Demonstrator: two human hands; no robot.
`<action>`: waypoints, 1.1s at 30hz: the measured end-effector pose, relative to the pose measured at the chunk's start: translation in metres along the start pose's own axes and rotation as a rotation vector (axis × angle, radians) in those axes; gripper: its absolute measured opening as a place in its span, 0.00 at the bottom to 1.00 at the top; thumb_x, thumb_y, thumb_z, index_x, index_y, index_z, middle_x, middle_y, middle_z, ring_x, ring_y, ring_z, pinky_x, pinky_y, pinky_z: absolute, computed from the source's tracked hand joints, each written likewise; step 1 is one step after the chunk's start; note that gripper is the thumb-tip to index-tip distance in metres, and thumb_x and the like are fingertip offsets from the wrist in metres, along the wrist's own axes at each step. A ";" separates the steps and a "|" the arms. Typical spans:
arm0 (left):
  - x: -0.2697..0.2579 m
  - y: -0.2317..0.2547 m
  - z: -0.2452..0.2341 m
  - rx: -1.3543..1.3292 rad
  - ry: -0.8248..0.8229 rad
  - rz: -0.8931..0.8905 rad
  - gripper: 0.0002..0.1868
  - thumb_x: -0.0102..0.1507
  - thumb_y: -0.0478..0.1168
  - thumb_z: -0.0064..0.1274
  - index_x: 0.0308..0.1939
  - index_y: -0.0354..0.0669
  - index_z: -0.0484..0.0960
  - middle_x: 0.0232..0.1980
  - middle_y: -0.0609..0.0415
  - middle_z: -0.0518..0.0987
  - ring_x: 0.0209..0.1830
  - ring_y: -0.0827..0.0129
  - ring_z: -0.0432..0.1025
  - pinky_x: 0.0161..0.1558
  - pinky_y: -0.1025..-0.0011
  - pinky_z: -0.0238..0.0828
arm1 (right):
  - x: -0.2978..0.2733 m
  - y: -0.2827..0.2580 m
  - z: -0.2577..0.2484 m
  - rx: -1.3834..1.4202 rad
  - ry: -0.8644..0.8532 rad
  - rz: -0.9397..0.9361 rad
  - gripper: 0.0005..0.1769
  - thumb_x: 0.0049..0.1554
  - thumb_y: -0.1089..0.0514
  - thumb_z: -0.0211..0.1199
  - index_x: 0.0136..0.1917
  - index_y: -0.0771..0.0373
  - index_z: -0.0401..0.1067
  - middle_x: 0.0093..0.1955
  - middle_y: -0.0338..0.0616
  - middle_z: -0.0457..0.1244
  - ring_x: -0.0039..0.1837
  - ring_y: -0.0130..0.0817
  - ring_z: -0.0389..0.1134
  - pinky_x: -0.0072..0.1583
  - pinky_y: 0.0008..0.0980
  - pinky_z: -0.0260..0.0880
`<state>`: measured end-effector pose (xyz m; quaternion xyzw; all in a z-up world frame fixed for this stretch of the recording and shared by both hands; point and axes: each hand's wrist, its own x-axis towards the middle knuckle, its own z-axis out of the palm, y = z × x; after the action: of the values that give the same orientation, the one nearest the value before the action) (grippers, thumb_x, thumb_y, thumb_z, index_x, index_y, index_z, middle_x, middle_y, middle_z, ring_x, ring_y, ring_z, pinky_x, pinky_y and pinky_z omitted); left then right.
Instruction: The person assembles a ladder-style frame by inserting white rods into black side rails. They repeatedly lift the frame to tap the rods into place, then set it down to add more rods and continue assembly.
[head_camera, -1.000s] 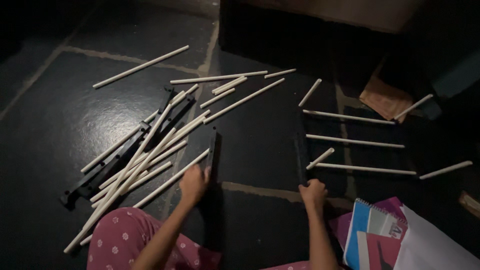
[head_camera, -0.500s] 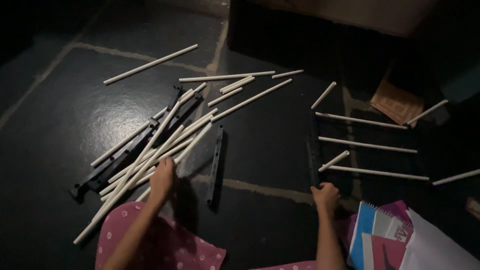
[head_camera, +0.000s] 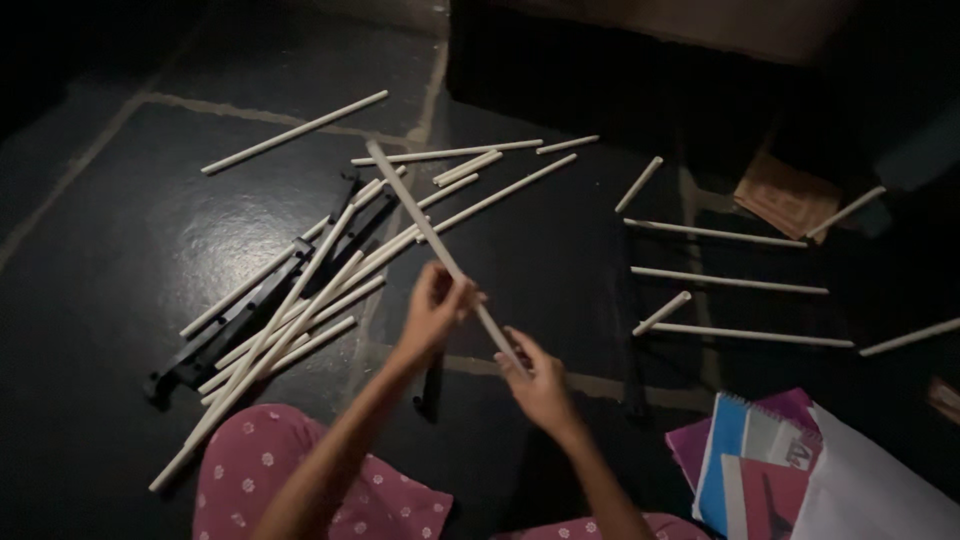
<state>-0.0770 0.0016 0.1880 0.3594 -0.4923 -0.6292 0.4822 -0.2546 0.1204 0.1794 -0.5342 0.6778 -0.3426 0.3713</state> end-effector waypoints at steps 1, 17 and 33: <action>-0.004 -0.028 0.011 -0.061 0.003 -0.005 0.11 0.70 0.41 0.49 0.52 0.39 0.71 0.47 0.46 0.78 0.46 0.62 0.81 0.43 0.67 0.82 | 0.000 0.003 0.006 -0.024 0.012 -0.049 0.25 0.62 0.47 0.56 0.69 0.59 0.68 0.53 0.46 0.72 0.50 0.31 0.75 0.49 0.33 0.77; -0.062 -0.166 -0.121 1.095 0.246 -0.283 0.22 0.58 0.43 0.64 0.54 0.37 0.79 0.48 0.34 0.82 0.51 0.38 0.76 0.50 0.48 0.74 | 0.015 0.068 -0.086 -0.795 0.192 0.101 0.18 0.66 0.45 0.53 0.64 0.44 0.76 0.41 0.39 0.69 0.38 0.31 0.70 0.47 0.37 0.69; -0.045 -0.208 -0.186 0.936 0.209 -0.373 0.26 0.59 0.49 0.63 0.58 0.39 0.82 0.49 0.37 0.85 0.50 0.47 0.82 0.53 0.58 0.78 | 0.016 0.047 -0.049 -1.073 0.143 0.046 0.18 0.65 0.46 0.56 0.67 0.38 0.74 0.44 0.36 0.67 0.45 0.29 0.65 0.53 0.34 0.60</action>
<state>0.0548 0.0044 -0.0614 0.6795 -0.5979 -0.3775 0.1956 -0.3216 0.1170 0.1606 -0.6090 0.7927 0.0242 0.0067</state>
